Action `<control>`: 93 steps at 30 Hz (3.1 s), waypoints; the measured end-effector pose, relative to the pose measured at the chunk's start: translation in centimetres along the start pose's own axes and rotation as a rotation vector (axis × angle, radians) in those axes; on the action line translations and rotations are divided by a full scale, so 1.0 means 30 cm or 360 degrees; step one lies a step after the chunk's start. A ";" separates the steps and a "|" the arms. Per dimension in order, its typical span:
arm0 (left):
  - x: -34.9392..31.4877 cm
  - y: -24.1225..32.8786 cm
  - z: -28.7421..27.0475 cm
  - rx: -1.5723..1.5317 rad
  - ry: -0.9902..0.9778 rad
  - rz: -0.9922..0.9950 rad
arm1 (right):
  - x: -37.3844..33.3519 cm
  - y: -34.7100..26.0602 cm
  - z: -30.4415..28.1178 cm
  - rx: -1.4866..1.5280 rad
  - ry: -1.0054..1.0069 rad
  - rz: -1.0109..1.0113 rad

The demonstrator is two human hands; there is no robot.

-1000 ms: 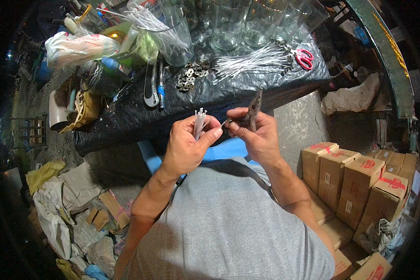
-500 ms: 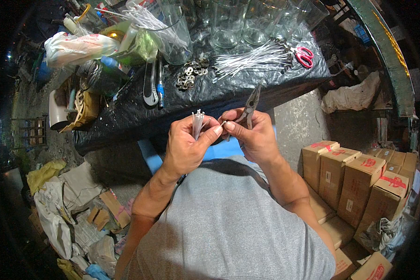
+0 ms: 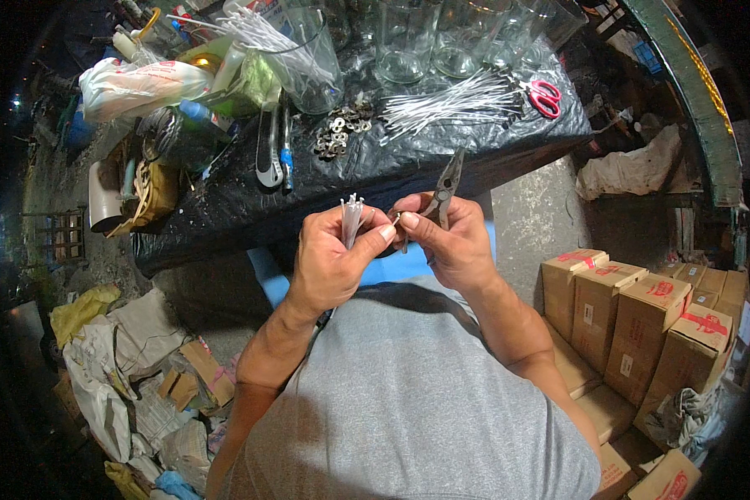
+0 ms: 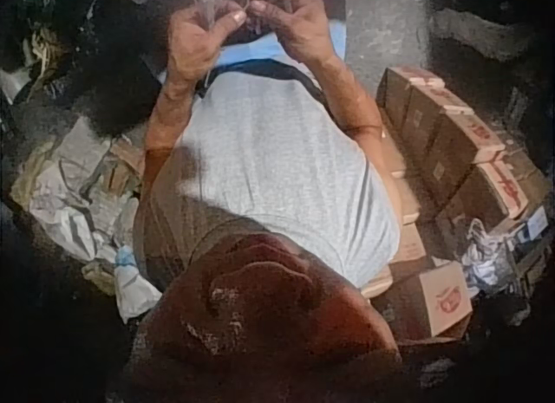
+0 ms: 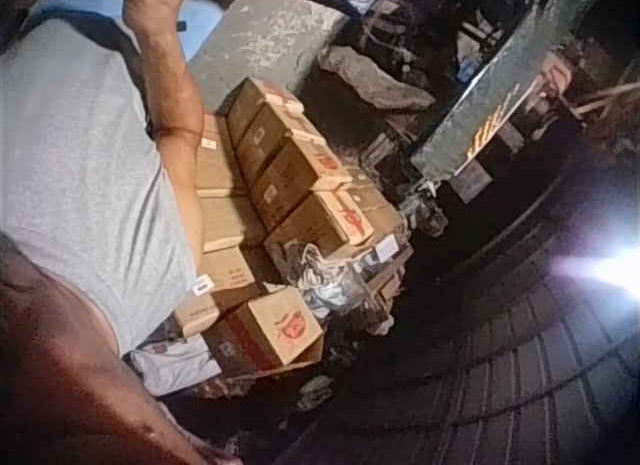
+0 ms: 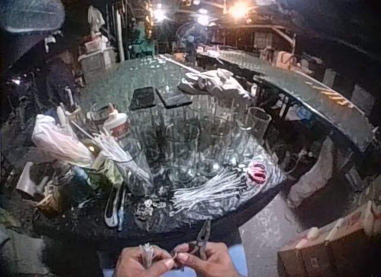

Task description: The person repeatedly picks small metal rings from a table, threads them onto thin white wires held in the left hand, and uses pliers to crimp or secure the rings onto the wires. The process is repeated for multiple wires.

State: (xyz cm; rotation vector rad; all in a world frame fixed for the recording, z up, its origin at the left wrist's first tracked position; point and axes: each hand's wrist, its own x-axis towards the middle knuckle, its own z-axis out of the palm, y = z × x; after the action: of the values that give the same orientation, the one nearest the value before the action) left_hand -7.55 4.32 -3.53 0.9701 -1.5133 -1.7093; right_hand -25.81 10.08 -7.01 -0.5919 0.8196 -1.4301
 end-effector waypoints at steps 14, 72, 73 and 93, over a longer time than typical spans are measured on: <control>0.004 -0.024 -0.013 0.0114 0.0067 -0.0054 | -0.008 0.018 0.020 -0.0228 -0.0016 -0.0221; 0.022 0.081 0.044 0.0578 -0.0140 0.0325 | -0.065 -0.090 -0.127 -0.1922 -0.0422 -0.0363; 0.011 0.095 0.065 0.0539 -0.0093 0.0279 | -0.068 -0.085 -0.139 -0.1857 -0.0389 -0.0410; 0.035 0.074 0.033 0.1086 0.0032 0.0507 | 0.019 -0.309 -0.120 -0.1198 0.0048 -0.0467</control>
State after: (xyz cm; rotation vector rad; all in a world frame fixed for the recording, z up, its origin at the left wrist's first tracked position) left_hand -8.97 3.65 -1.37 0.9860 -2.1606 -0.9613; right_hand -34.36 9.22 -2.01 -1.3042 1.3478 -1.3671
